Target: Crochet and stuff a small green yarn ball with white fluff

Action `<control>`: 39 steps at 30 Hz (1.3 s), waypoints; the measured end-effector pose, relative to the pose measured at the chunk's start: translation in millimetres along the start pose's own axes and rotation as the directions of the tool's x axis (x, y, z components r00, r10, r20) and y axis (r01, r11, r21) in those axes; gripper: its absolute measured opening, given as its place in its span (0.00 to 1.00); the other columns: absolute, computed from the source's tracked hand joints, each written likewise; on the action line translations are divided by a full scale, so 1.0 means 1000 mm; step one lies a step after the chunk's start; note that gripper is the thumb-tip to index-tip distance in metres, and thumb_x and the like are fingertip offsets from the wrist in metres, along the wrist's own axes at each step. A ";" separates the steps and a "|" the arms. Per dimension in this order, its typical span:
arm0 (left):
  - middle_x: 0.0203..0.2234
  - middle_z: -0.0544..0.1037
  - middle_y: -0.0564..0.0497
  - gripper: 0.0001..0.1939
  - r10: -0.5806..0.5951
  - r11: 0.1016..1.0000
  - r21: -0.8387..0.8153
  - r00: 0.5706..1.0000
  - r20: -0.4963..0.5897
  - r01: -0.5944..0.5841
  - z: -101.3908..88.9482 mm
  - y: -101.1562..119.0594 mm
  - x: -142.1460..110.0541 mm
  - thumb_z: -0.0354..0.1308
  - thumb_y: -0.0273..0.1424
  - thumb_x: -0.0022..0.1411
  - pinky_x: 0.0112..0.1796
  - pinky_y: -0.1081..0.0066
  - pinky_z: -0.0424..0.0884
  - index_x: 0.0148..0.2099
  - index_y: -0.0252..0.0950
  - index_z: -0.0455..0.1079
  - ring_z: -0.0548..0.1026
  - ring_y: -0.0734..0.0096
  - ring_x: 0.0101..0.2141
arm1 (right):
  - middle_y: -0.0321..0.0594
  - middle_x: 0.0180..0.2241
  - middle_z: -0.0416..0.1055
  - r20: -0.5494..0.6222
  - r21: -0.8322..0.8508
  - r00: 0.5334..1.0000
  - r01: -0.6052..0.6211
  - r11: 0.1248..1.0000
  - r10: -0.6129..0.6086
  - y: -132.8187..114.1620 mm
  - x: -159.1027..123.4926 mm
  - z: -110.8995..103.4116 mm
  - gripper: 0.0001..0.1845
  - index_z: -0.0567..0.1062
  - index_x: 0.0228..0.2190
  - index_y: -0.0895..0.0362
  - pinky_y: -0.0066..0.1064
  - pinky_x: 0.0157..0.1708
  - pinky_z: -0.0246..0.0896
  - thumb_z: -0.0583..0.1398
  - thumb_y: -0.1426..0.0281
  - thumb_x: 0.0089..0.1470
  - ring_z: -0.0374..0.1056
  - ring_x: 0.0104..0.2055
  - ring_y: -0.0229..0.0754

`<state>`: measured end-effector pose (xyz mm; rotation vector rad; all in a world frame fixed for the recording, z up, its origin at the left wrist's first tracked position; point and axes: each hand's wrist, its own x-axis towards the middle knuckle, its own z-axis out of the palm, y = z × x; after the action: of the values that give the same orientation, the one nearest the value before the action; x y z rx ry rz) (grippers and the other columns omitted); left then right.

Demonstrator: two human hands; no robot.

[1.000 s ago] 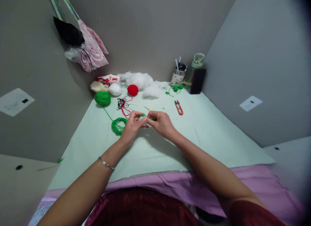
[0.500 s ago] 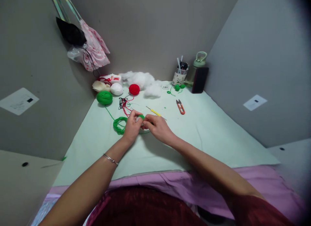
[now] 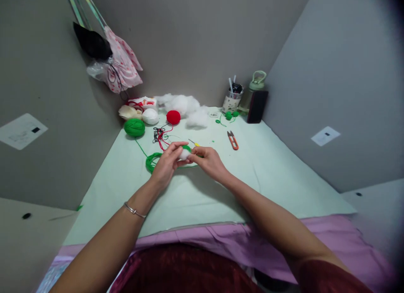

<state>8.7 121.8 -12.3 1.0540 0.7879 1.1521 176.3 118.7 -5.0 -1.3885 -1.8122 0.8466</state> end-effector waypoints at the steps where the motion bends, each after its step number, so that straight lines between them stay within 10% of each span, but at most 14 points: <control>1: 0.35 0.75 0.53 0.19 -0.001 1.000 0.003 1.000 0.017 0.001 -0.001 0.001 0.000 0.66 0.38 0.57 0.41 0.68 0.78 0.49 0.37 0.72 0.77 0.72 0.34 | 0.32 0.22 0.69 0.011 0.030 1.000 0.004 1.000 -0.004 0.000 0.000 -0.001 0.14 0.76 0.24 0.57 0.27 0.30 0.48 0.60 0.61 0.56 0.59 0.27 0.36; 13: 0.27 0.71 0.58 0.15 0.035 0.999 0.035 0.996 -0.084 -0.032 -0.004 -0.015 0.004 0.66 0.28 0.53 0.24 0.72 0.77 0.44 0.36 0.69 0.72 0.78 0.21 | 0.30 0.20 0.63 0.141 0.312 0.990 -0.033 0.950 -0.011 -0.007 0.000 0.001 0.13 0.71 0.21 0.57 0.29 0.30 0.47 0.59 0.64 0.53 0.53 0.26 0.35; 28: 0.47 0.78 0.50 0.23 -0.040 0.970 -0.233 0.994 0.098 0.062 -0.004 -0.003 0.003 0.66 0.29 0.61 0.37 0.80 0.75 0.58 0.40 0.73 0.75 0.79 0.35 | 0.23 0.15 0.46 0.230 0.655 0.965 -0.249 0.713 0.126 -0.006 0.002 0.006 0.16 0.66 0.23 0.55 0.26 0.20 0.35 0.62 0.58 0.51 0.37 0.19 0.31; 39: 0.36 0.82 0.48 0.17 -0.061 0.965 -0.254 0.998 -0.004 0.058 -0.005 -0.012 0.009 0.67 0.24 0.53 0.35 0.79 0.72 0.47 0.32 0.76 0.75 0.77 0.31 | 0.22 0.15 0.46 0.308 0.678 0.942 -0.314 0.664 0.132 0.005 0.002 0.022 0.19 0.67 0.27 0.55 0.23 0.18 0.35 0.62 0.52 0.52 0.38 0.18 0.30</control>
<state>10.3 131.3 -25.5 0.8058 0.6568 1.1741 160.2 120.0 -21.4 -1.0036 -1.2108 1.7028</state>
